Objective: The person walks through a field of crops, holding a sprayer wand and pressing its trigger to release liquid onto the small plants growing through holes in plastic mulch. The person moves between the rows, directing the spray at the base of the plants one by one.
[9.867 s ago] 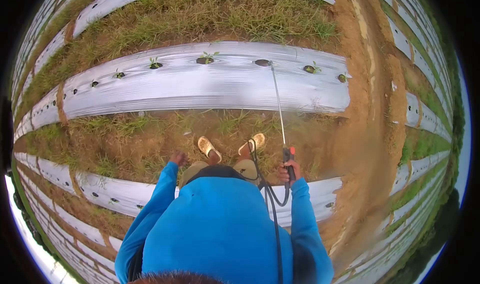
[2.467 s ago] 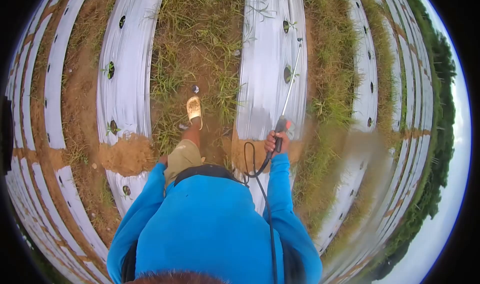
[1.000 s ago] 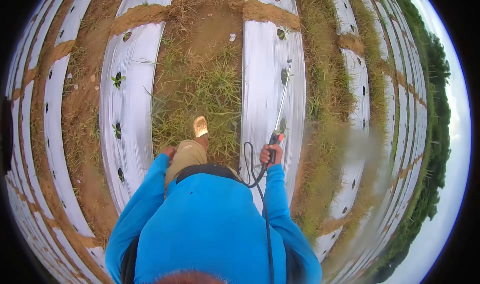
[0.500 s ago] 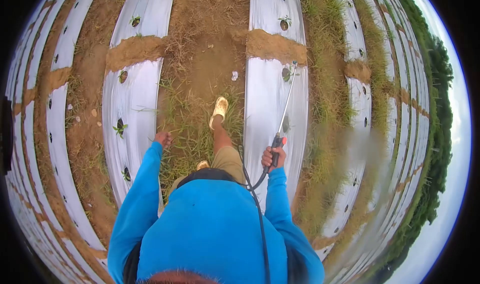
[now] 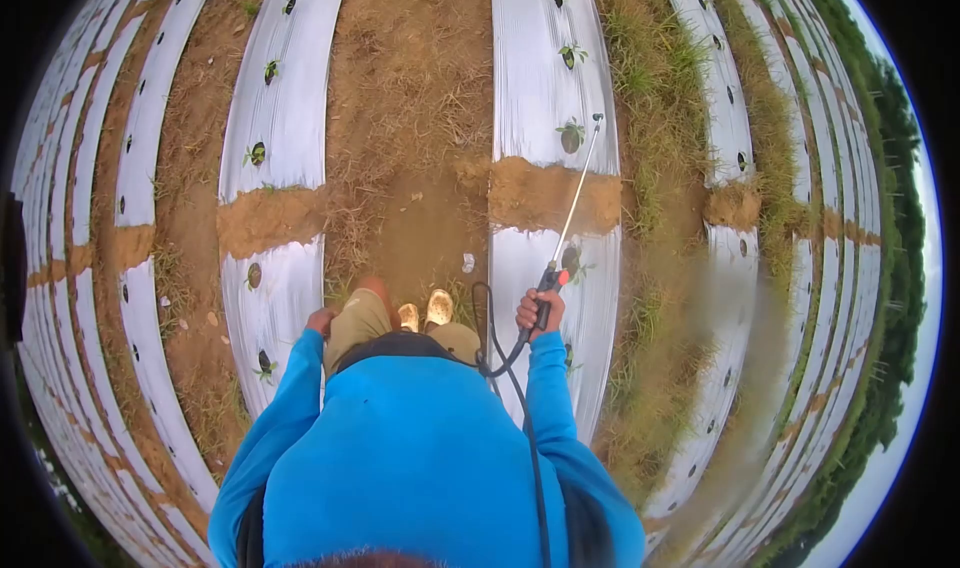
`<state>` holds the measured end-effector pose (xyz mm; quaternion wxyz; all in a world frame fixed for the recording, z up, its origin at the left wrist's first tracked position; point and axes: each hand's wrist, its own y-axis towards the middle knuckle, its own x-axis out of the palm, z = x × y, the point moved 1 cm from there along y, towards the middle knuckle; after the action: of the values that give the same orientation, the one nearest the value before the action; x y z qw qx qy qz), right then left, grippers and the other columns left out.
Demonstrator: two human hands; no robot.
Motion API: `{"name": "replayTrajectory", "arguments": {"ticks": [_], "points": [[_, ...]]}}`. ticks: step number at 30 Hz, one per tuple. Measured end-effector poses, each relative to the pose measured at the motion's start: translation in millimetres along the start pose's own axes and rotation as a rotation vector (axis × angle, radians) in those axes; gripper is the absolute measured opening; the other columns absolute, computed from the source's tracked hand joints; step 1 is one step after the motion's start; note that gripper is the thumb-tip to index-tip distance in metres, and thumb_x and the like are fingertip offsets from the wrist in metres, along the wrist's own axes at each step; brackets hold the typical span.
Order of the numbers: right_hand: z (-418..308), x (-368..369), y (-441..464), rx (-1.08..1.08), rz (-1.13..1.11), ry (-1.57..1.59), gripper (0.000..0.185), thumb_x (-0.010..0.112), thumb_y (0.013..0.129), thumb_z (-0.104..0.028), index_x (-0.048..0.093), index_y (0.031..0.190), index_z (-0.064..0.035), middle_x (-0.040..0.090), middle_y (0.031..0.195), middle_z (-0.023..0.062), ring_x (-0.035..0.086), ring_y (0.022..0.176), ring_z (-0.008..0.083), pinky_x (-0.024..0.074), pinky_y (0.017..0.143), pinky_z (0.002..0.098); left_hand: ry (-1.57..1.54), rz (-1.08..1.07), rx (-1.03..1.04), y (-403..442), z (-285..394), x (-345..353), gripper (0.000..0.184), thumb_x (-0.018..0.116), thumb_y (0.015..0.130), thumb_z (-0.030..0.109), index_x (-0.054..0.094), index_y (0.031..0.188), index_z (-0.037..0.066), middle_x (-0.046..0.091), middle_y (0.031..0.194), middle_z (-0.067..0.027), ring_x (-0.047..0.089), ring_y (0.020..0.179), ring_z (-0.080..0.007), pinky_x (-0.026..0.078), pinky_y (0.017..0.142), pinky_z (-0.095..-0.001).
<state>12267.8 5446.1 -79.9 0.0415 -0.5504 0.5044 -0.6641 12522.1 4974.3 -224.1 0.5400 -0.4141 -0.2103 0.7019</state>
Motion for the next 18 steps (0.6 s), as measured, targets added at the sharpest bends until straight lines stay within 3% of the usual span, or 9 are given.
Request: {"name": "replayTrajectory", "arguments": {"ticks": [2,4,7,9,11,14,15,16,18], "points": [[-31,25,30,0.003,-0.056,-0.029,0.016,0.052,0.069,-0.023,0.045,0.071,-0.0087,0.036,0.053,-0.0015,0.034,0.037,0.0101,0.0298,0.033,0.0242,0.025,-0.007,-0.163,43,77,-23,0.027,0.052,0.078,0.027,0.060,0.087,0.002,0.061,0.075,-0.0071,0.058,0.065,-0.0246,0.046,0.056,-0.0371],[-59,41,67,-0.002,-0.071,-0.026,0.016,0.051,0.070,-0.022,0.045,0.072,-0.0072,0.037,0.053,-0.0003,0.036,0.038,0.0107,0.0328,0.034,0.0251,-0.383,-0.007,-0.324,92,121,-31,0.020,0.049,0.079,0.026,0.057,0.084,0.007,0.057,0.068,-0.0054,0.055,0.056,-0.0197,0.042,0.045,-0.0351],[-101,80,134,-0.020,-0.103,-0.023,0.017,0.050,0.072,-0.022,0.045,0.074,-0.0061,0.038,0.053,0.0009,0.038,0.038,0.0116,0.0358,0.034,0.0263,-0.551,-0.083,-0.237,183,148,-40,0.017,0.048,0.080,0.026,0.053,0.083,0.011,0.053,0.064,-0.0039,0.050,0.049,-0.0158,0.037,0.039,-0.0320],[-132,111,186,-0.042,-0.042,-0.019,0.016,0.051,0.072,-0.022,0.045,0.074,-0.0066,0.038,0.053,0.0005,0.038,0.038,0.0118,0.0357,0.034,0.0260,-0.566,-0.086,-0.284,245,178,-40,0.015,0.046,0.080,0.023,0.053,0.080,0.010,0.052,0.065,-0.0039,0.049,0.048,-0.0158,0.036,0.038,-0.0320],[-157,136,228,-0.048,-0.023,-0.022,0.016,0.050,0.072,-0.021,0.046,0.074,-0.0069,0.039,0.053,0.0004,0.038,0.038,0.0119,0.0356,0.034,0.0260,-0.536,-0.137,-0.555,312,185,-36,0.014,0.044,0.080,0.019,0.051,0.074,0.010,0.050,0.060,-0.0029,0.047,0.045,-0.0157,0.035,0.037,-0.0325],[-196,205,285,-0.033,0.040,-0.021,0.017,0.051,0.071,-0.022,0.046,0.075,-0.0062,0.039,0.054,0.0005,0.038,0.038,0.0116,0.0356,0.034,0.0259,-0.268,-0.253,-0.688,370,235,-58,0.020,0.045,0.081,0.023,0.052,0.068,0.010,0.047,0.052,-0.0038,0.044,0.041,-0.0163,0.033,0.036,-0.0312],[-209,232,296,-0.019,0.029,-0.053,0.016,0.051,0.071,-0.023,0.046,0.075,-0.0087,0.037,0.055,-0.0008,0.036,0.039,0.0104,0.0335,0.035,0.0249,-0.350,-0.327,-0.686,404,262,-64,0.018,0.044,0.080,0.019,0.051,0.066,0.010,0.048,0.052,-0.0051,0.047,0.044,-0.0177,0.035,0.037,-0.0334],[-227,257,313,-0.001,0.009,-0.040,0.016,0.051,0.071,-0.023,0.046,0.075,-0.0087,0.037,0.055,-0.0009,0.036,0.040,0.0103,0.0332,0.035,0.0249,-0.119,-0.291,-0.465,411,322,-79,0.017,0.045,0.080,0.020,0.053,0.070,0.009,0.049,0.053,-0.0048,0.048,0.044,-0.0158,0.036,0.037,-0.0304],[-244,297,324,0.016,0.009,0.013,0.015,0.051,0.071,-0.023,0.045,0.074,-0.0087,0.037,0.055,-0.0010,0.036,0.040,0.0102,0.0329,0.035,0.0250,-0.387,-0.108,-0.080,420,420,-111,0.018,0.047,0.082,0.023,0.056,0.075,0.009,0.050,0.055,-0.0021,0.049,0.047,-0.0133,0.037,0.039,-0.0275]]}}
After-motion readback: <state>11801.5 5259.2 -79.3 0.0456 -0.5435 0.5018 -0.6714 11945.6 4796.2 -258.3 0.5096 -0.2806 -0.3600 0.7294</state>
